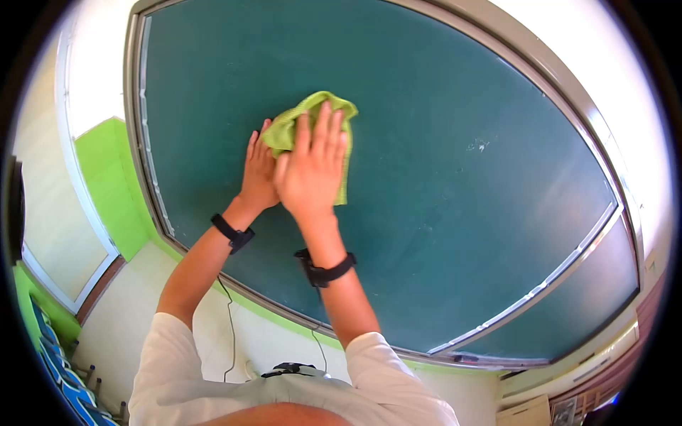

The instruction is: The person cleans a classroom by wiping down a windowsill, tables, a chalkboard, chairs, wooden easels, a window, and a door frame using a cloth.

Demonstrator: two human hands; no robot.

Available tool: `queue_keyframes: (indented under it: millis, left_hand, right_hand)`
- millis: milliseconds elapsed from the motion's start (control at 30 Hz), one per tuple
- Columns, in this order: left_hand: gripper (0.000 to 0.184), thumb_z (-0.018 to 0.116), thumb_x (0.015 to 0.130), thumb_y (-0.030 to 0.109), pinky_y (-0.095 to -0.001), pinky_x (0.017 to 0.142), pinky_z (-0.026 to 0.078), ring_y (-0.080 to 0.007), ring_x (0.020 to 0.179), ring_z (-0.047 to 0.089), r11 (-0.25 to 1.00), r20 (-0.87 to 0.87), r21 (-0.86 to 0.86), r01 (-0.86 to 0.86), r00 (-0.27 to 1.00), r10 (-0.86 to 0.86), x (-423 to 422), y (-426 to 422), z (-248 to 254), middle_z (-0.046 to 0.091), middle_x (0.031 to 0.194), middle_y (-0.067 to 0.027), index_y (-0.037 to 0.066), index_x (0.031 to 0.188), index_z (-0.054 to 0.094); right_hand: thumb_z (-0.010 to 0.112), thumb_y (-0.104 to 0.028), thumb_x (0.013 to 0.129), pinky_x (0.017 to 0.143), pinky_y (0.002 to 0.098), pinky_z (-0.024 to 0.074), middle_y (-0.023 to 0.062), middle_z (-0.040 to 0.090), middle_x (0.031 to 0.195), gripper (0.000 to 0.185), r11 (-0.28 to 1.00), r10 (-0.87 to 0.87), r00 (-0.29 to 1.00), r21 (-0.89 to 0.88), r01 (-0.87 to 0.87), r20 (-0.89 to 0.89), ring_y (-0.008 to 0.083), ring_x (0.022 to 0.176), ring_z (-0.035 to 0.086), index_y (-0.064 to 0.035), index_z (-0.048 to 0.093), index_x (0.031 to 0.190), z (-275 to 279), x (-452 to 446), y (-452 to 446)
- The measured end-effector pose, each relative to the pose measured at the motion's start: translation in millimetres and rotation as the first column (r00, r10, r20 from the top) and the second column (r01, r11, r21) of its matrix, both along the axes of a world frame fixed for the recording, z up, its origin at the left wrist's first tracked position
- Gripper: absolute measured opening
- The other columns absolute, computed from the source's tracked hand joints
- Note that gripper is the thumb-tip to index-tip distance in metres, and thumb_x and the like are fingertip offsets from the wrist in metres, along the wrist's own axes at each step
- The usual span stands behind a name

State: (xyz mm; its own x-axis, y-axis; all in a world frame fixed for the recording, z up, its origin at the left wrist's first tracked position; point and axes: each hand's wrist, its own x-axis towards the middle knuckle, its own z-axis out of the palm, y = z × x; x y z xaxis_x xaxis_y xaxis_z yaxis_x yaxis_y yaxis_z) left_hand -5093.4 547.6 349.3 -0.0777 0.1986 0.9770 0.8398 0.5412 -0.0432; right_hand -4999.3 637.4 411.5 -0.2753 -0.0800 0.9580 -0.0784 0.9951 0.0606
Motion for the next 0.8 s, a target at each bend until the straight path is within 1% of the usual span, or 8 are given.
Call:
queue_keyframes:
  millis: [100, 233, 333, 367, 467, 533, 600, 800]
  left_hand:
    - [0.057, 0.057, 0.087, 0.026, -0.0488, 0.112, 0.024, -0.0324, 0.14, 0.028, 0.99, -0.027, -0.138, -0.005, 1.0, 0.002, -15.9, -27.4, -4.8, 0.032, 0.15, -0.0154, 0.001, 0.136, 0.039]
    - [0.051, 0.057, 0.088, 0.02, -0.0458, 0.111, 0.028, -0.0284, 0.137, 0.035, 0.945, -0.063, -0.322, -0.048, 0.998, 0.029, -27.6, -77.5, -7.1, 0.037, 0.148, -0.0085, 0.017, 0.138, 0.047]
    - [0.047, 0.056, 0.088, 0.015, -0.048, 0.112, 0.026, -0.0315, 0.136, 0.034, 0.912, -0.012, -0.406, -0.059, 0.998, 0.06, -48.7, -121.2, -28.3, 0.036, 0.148, -0.0117, 0.017, 0.135, 0.051]
    - [0.048, 0.056, 0.088, 0.014, -0.0481, 0.112, 0.027, -0.0314, 0.136, 0.034, 0.907, 0.009, -0.416, -0.067, 0.997, 0.078, -56.4, -133.8, -37.0, 0.037, 0.148, -0.0118, 0.016, 0.135, 0.05]
    - [0.049, 0.057, 0.088, 0.013, -0.048, 0.112, 0.027, -0.0311, 0.136, 0.035, 0.878, 0.054, -0.472, -0.074, 0.992, 0.113, -73.3, -166.6, -58.6, 0.038, 0.147, -0.0111, 0.016, 0.136, 0.05]
    - [0.049, 0.057, 0.087, 0.013, -0.0477, 0.112, 0.027, -0.0308, 0.135, 0.036, 0.868, 0.093, -0.493, -0.056, 0.989, 0.116, -78.4, -180.6, -72.0, 0.038, 0.146, -0.0107, 0.016, 0.136, 0.05]
    - [0.051, 0.06, 0.085, 0.011, -0.0461, 0.112, 0.028, -0.0291, 0.135, 0.036, 0.844, 0.08, -0.534, -0.05, 0.991, 0.109, -82.3, -192.6, -70.3, 0.04, 0.145, -0.0099, 0.018, 0.135, 0.051]
    - [0.057, 0.064, 0.077, 0.004, -0.043, 0.112, 0.031, -0.0239, 0.134, 0.039, 0.81, 0.11, -0.585, 0.031, 0.993, 0.042, -83.9, -217.2, -51.9, 0.043, 0.144, -0.0043, 0.022, 0.131, 0.055]
  right_hand:
    - [0.055, -0.025, 0.079, 0.113, 0.0506, 0.0181, 0.0228, 0.025, 0.152, 0.059, 0.999, -0.012, 1.0, -0.034, 0.012, 0.004, 0.04, 0.142, 0.021, -0.0018, 0.047, 0.133, -8.0, -8.4, -5.3]
    - [0.055, -0.026, 0.076, 0.114, 0.0502, 0.015, 0.0217, 0.024, 0.153, 0.066, 0.989, -0.091, 0.996, -0.116, 0.091, 0.002, 0.0389, 0.143, 0.017, -0.0059, 0.042, 0.137, -20.8, 8.2, 17.5]
    - [0.051, -0.023, 0.075, 0.115, 0.0511, 0.0096, 0.024, 0.021, 0.153, 0.071, 0.956, -0.253, 0.962, -0.178, 0.233, -0.103, 0.0412, 0.144, 0.012, 0.0003, 0.035, 0.14, -53.6, 37.1, 68.6]
    - [0.05, -0.022, 0.077, 0.115, 0.0514, 0.0098, 0.0258, 0.021, 0.152, 0.074, 0.954, -0.218, 0.952, -0.254, 0.162, -0.213, 0.042, 0.144, 0.01, 0.0048, 0.029, 0.142, -65.3, 45.1, 85.9]
    - [0.051, -0.028, 0.089, 0.11, 0.0455, 0.0268, 0.0238, 0.041, 0.137, 0.067, 0.856, -0.149, 0.901, -0.509, -0.089, -0.407, 0.0348, 0.124, 0.042, 0.008, 0.029, 0.141, -113.7, 67.9, 134.7]
    - [0.051, -0.028, 0.091, 0.103, 0.0445, 0.0358, 0.0215, 0.048, 0.128, 0.059, 0.835, -0.315, 0.874, -0.545, 0.07, -0.371, 0.0304, 0.109, 0.051, 0.008, 0.036, 0.135, -151.7, 93.0, 184.2]
    - [0.048, -0.026, 0.093, 0.098, 0.0457, 0.0395, 0.023, 0.05, 0.125, 0.05, 0.733, -0.356, 0.804, -0.676, -0.075, -0.475, 0.0317, 0.108, 0.052, 0.007, 0.04, 0.13, -148.7, 102.7, 187.7]
    - [0.038, -0.03, 0.094, 0.096, 0.0448, 0.0417, 0.0256, 0.05, 0.126, 0.052, 0.761, -0.442, 0.735, -0.649, 0.004, -0.514, 0.0372, 0.108, 0.052, 0.0064, 0.041, 0.13, -96.4, 80.5, 172.0]
